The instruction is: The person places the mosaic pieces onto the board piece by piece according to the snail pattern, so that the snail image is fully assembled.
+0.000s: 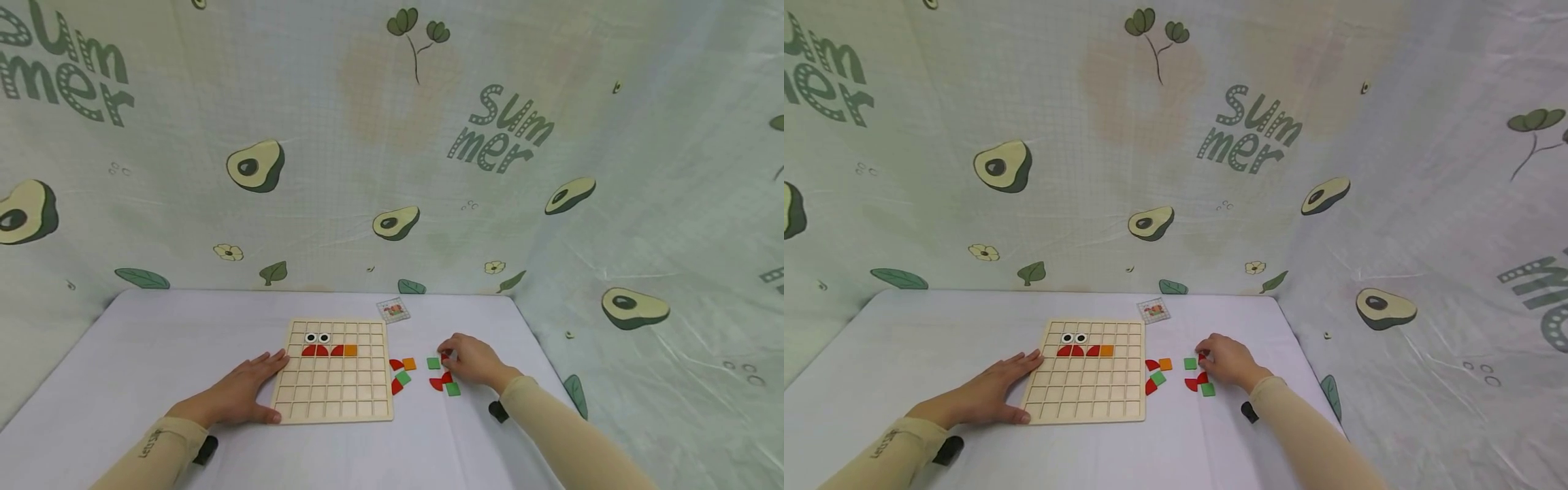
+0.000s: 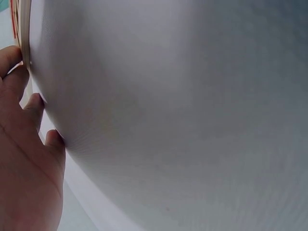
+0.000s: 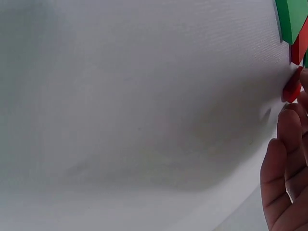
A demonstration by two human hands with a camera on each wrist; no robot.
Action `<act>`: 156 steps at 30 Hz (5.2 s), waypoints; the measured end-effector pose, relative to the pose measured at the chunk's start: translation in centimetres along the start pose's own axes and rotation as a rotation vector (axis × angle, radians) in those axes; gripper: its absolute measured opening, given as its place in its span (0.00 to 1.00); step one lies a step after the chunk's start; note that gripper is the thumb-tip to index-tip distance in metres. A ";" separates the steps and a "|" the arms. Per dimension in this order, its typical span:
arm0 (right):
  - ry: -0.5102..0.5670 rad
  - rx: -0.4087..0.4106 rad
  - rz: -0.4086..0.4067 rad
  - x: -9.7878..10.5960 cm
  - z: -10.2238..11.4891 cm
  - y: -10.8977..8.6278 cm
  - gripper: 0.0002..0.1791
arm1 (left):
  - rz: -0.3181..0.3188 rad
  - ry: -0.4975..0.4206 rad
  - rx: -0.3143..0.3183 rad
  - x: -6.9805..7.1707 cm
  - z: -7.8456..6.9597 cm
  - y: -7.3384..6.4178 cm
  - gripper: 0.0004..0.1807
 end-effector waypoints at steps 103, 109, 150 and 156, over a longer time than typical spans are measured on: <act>0.005 0.207 0.005 -5.8 14.6 6.5 0.14 | -0.004 0.000 -0.027 0.8 -0.8 -0.3 0.61; 0.025 0.208 0.003 -5.9 14.8 6.6 0.14 | -0.007 0.002 -0.029 0.6 -0.7 -0.3 0.61; 0.078 0.068 0.056 -1.3 4.5 0.6 0.19 | -0.014 0.004 -0.039 0.6 -0.7 -0.2 0.62; 0.114 0.039 0.044 -0.6 2.5 -0.2 0.19 | -0.014 0.005 -0.039 0.6 -0.7 -0.2 0.61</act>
Point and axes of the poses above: each hand's wrist, its own y-axis towards the middle knuckle, its own x-axis out of the back of the hand, z = x × y, the point moved 10 cm from there along y, towards the middle knuckle, and after that the axes turned 12 degrees about y, right-handed, at the moved point
